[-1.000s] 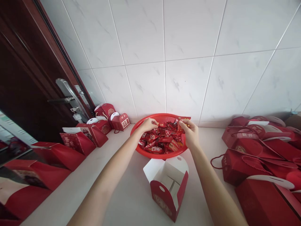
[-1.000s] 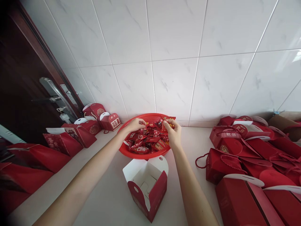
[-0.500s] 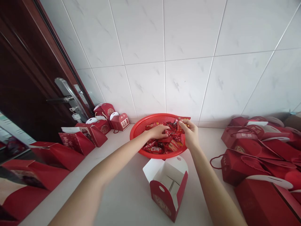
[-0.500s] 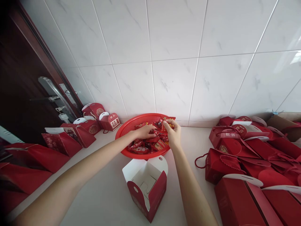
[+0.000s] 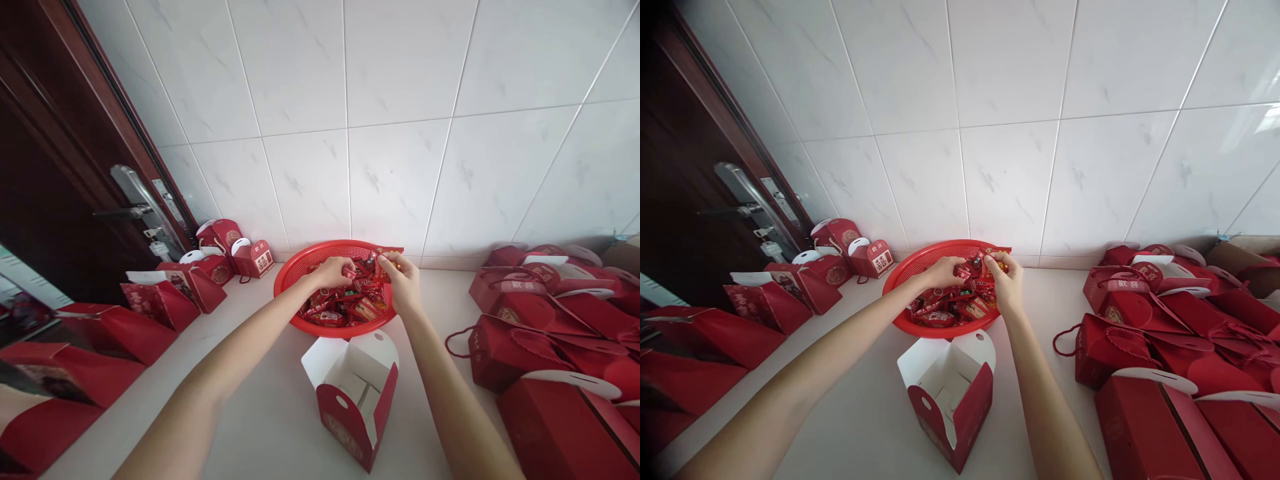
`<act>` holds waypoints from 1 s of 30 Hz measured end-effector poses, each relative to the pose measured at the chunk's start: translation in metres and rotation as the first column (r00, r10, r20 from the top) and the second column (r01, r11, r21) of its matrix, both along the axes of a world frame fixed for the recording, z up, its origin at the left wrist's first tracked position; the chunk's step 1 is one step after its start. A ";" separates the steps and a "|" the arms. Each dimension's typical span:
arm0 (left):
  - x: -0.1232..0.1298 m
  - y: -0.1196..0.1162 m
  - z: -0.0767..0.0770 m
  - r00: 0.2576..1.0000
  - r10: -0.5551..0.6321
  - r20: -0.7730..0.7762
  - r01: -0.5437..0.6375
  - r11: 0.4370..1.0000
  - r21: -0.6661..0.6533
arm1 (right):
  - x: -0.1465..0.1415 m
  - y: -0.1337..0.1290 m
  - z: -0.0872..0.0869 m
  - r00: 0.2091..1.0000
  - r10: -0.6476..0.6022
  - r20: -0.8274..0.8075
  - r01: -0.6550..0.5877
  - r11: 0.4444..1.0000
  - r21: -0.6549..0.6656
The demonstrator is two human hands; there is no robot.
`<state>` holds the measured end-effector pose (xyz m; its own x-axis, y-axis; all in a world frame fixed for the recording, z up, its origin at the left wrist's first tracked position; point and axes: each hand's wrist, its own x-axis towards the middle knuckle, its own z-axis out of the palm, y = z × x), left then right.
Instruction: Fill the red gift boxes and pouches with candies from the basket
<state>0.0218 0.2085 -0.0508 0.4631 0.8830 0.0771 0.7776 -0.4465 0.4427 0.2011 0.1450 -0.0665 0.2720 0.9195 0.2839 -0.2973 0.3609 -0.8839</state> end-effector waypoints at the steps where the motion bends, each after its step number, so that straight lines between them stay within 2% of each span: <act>1: -0.001 0.000 0.001 1.000 0.018 0.004 -0.018 1.000 0.015 | 0.000 0.000 0.000 1.000 0.001 -0.002 -0.001 1.000 -0.001; 9: -0.011 0.006 0.001 0.996 0.079 -0.052 -0.079 0.997 0.003 | 0.000 0.000 -0.001 1.000 0.005 0.007 -0.005 1.000 -0.003; 16: -0.010 0.005 -0.004 0.965 0.012 -0.262 -0.030 0.998 -0.064 | 0.000 -0.001 0.000 1.000 -0.006 0.011 0.006 1.000 -0.005; 25: -0.003 0.005 -0.015 0.922 -0.060 -0.383 0.048 0.998 -0.041 | 0.000 0.001 -0.002 1.000 -0.019 0.015 0.019 1.000 0.004; 30: 0.006 0.005 -0.023 0.912 -0.014 -0.409 0.026 0.999 0.024 | 0.000 0.001 -0.002 1.000 -0.006 0.018 0.006 1.000 0.007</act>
